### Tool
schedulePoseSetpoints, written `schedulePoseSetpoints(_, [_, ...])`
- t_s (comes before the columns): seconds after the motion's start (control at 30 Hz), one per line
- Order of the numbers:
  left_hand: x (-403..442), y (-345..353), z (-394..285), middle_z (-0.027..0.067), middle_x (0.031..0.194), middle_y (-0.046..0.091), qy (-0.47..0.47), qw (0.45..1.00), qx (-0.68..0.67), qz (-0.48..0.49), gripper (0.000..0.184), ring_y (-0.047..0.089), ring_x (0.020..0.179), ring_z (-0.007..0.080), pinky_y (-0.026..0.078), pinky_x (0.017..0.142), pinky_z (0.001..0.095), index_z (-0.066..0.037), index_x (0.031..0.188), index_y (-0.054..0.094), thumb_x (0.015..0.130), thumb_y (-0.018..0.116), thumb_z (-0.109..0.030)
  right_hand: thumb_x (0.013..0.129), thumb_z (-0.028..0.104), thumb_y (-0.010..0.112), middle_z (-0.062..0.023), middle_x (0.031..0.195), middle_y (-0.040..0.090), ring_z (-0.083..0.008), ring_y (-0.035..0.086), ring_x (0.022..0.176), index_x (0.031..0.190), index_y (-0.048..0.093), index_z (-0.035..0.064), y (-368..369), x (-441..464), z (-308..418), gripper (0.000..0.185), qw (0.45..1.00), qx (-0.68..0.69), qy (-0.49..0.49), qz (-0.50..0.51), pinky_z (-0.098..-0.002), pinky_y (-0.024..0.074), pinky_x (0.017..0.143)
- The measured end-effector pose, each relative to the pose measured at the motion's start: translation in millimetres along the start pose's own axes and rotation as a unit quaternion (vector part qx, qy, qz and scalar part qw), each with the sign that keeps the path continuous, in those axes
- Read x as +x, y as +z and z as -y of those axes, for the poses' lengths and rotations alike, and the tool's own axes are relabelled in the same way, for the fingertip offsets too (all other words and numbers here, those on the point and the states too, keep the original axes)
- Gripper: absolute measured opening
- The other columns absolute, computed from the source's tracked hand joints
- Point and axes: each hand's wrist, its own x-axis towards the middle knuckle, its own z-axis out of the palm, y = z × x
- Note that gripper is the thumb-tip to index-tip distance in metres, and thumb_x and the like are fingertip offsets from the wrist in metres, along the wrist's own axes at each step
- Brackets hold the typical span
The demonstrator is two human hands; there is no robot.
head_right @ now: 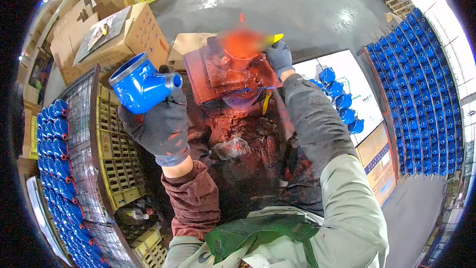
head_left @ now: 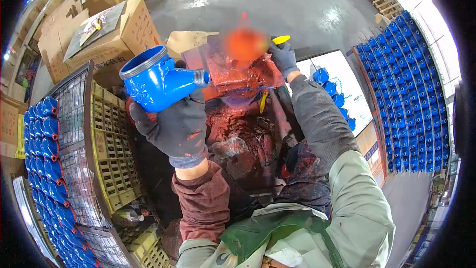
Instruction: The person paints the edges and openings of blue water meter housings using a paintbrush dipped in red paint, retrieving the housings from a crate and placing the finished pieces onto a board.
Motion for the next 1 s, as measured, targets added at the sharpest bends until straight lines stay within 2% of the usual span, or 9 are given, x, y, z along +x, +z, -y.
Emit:
schedulePoseSetpoints(0.2, [-2, 3, 13, 0.0173, 0.138, 0.048, -0.038, 0.999, -0.031, 0.015, 0.063, 0.046, 0.124, 0.0391, 0.035, 0.104, 0.0648, -0.011, 0.139, 0.042, 0.087, 0.063, -0.041, 0.089, 0.029, 0.065, -0.0063, 0.076, 0.065, -0.0134, 0.061, 0.059, 0.098, 0.068, 0.0019, -19, -12, 1, 0.029, 0.970, 0.205, 0.117, -0.059, -0.0265, 0.0506, 0.049])
schedulePoseSetpoints(0.53, [-20, -5, 51, 0.0162, 0.143, 0.038, 0.004, 0.972, 0.234, -0.024, 0.081, 0.048, 0.124, 0.0347, 0.046, 0.100, 0.0499, -0.011, 0.148, 0.023, 0.086, 0.069, -0.035, 0.095, 0.037, 0.058, -0.0093, 0.091, 0.065, -0.0188, 0.067, 0.075, 0.114, 0.063, 0.0033, -58, -73, 46, 0.039, 0.930, 0.327, 0.153, -0.063, -0.0299, 0.0548, 0.064])
schedulePoseSetpoints(0.6, [-32, -14, 58, 0.0154, 0.137, 0.041, 0.047, 0.853, 0.514, -0.081, 0.091, 0.050, 0.119, 0.0293, 0.047, 0.098, 0.0433, -0.011, 0.149, 0.017, 0.081, 0.074, -0.033, 0.092, 0.037, 0.061, -0.0079, 0.094, 0.065, -0.0168, 0.064, 0.073, 0.116, 0.061, 0.0052, -62, -93, 74, 0.040, 0.884, 0.446, 0.133, -0.042, -0.0274, 0.0522, 0.063])
schedulePoseSetpoints(0.67, [-34, 3, 75, 0.0134, 0.131, 0.043, 0.031, 0.841, 0.528, -0.114, 0.101, 0.050, 0.114, 0.0259, 0.046, 0.096, 0.0410, -0.008, 0.147, 0.016, 0.074, 0.081, -0.031, 0.093, 0.035, 0.059, -0.0083, 0.096, 0.064, -0.0183, 0.065, 0.076, 0.116, 0.059, 0.0052, -67, -110, 110, 0.038, 0.860, 0.494, 0.123, -0.024, -0.0269, 0.0517, 0.064])
schedulePoseSetpoints(0.73, [-37, -12, 81, 0.0135, 0.130, 0.043, 0.152, 0.681, 0.711, 0.089, 0.106, 0.050, 0.114, 0.0263, 0.045, 0.096, 0.0427, -0.004, 0.144, 0.018, 0.067, 0.086, -0.031, 0.094, 0.034, 0.058, -0.0086, 0.098, 0.064, -0.0198, 0.065, 0.080, 0.115, 0.058, 0.0053, -82, -122, 125, 0.035, 0.833, 0.539, 0.119, -0.019, -0.0263, 0.0512, 0.066])
schedulePoseSetpoints(0.77, [-42, -12, 81, 0.0150, 0.126, 0.046, 0.104, 0.678, 0.723, 0.087, 0.104, 0.052, 0.113, 0.0276, 0.045, 0.096, 0.0428, -0.001, 0.139, 0.026, 0.063, 0.089, -0.030, 0.094, 0.035, 0.058, -0.0094, 0.097, 0.063, -0.0208, 0.064, 0.082, 0.112, 0.058, 0.0046, -91, -127, 127, 0.035, 0.946, 0.311, -0.028, -0.084, -0.0258, 0.0506, 0.065])
schedulePoseSetpoints(0.83, [-38, -7, 87, 0.0166, 0.125, 0.047, 0.129, 0.618, 0.760, 0.152, 0.101, 0.053, 0.111, 0.0293, 0.045, 0.095, 0.0430, -0.001, 0.138, 0.029, 0.062, 0.089, -0.030, 0.094, 0.036, 0.058, -0.0102, 0.096, 0.063, -0.0218, 0.064, 0.084, 0.109, 0.059, 0.0038, -111, -139, 141, 0.035, 0.976, 0.045, -0.163, -0.140, -0.0254, 0.0499, 0.065])
schedulePoseSetpoints(0.9, [-37, -6, 96, 0.0229, 0.126, 0.049, 0.177, 0.539, 0.796, 0.211, 0.095, 0.056, 0.111, 0.0350, 0.046, 0.095, 0.0459, -0.004, 0.133, 0.038, 0.059, 0.091, -0.032, 0.100, 0.041, 0.040, -0.0153, 0.094, 0.060, -0.0203, 0.059, 0.074, 0.105, 0.055, -0.0039, -125, -158, 168, 0.047, 0.935, 0.304, -0.173, -0.062, -0.0287, 0.0482, 0.053])
schedulePoseSetpoints(1.0, [-37, -20, 103, 0.0267, 0.130, 0.047, 0.192, 0.542, 0.778, 0.253, 0.097, 0.055, 0.114, 0.0387, 0.046, 0.095, 0.0490, -0.007, 0.134, 0.039, 0.057, 0.092, -0.032, 0.097, 0.038, 0.049, -0.0181, 0.077, 0.059, -0.0202, 0.055, 0.056, 0.093, 0.056, -0.0034, -117, -165, 163, 0.042, 0.872, 0.366, -0.272, -0.179, -0.0293, 0.0454, 0.048])
